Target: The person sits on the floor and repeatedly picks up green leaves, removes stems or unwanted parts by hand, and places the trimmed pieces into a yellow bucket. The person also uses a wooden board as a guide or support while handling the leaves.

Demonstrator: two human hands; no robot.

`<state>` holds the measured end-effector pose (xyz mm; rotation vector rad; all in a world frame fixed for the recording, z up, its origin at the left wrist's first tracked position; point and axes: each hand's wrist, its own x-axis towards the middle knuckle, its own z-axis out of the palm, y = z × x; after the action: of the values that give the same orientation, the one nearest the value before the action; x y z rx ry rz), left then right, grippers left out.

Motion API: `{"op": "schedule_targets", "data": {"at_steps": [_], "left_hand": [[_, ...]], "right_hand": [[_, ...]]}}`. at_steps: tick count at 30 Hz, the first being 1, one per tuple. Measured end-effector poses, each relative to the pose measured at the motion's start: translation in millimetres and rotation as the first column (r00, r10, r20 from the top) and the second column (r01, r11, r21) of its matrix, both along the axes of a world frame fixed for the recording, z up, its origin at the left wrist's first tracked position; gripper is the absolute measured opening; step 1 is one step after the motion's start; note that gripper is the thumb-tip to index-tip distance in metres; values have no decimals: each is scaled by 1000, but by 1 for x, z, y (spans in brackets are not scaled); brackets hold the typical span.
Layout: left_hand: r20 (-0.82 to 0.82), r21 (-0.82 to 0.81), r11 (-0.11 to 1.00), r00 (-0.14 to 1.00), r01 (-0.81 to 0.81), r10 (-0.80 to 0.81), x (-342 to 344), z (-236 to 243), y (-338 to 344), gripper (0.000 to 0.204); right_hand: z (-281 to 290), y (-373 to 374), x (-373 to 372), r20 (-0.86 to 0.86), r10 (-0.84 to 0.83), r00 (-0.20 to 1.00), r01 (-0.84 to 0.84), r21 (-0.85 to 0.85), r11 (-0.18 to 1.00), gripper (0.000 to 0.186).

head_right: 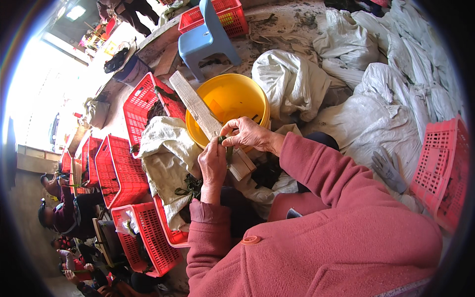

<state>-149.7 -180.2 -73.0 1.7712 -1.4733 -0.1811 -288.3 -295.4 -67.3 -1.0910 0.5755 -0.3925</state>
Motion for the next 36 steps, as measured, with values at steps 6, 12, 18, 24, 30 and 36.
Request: {"op": "schedule_targets", "data": {"at_steps": [6, 12, 18, 24, 30, 36], "left_hand": [[-161, 16, 994, 981, -104, 106, 10, -5, -4, 19], [-400, 77, 969, 883, -234, 245, 16, -1, -2, 21], [-246, -13, 990, 960, -138, 130, 7, -5, -9, 20], [-500, -49, 998, 866, -39, 10, 16, -6, -11, 15], [-854, -146, 986, 513, -82, -84, 7, 0, -17, 20], [-647, 120, 989, 763, 90, 9, 1, -8, -20, 34]], "right_hand": [[-5, -3, -4, -132, 43, 990, -58, -113, 992, 31], [-13, -10, -6, -172, 54, 984, -135, -503, 854, 29], [-14, -5, 7, -88, -79, 993, -38, -871, 490, 32], [-13, -2, 15, -78, -15, 997, -67, -926, 372, 17], [-9, -7, 12, 11, -81, 997, 67, -679, 731, 22], [-11, -24, 18, 151, -408, 900, 398, 91, 913, 9]]}}
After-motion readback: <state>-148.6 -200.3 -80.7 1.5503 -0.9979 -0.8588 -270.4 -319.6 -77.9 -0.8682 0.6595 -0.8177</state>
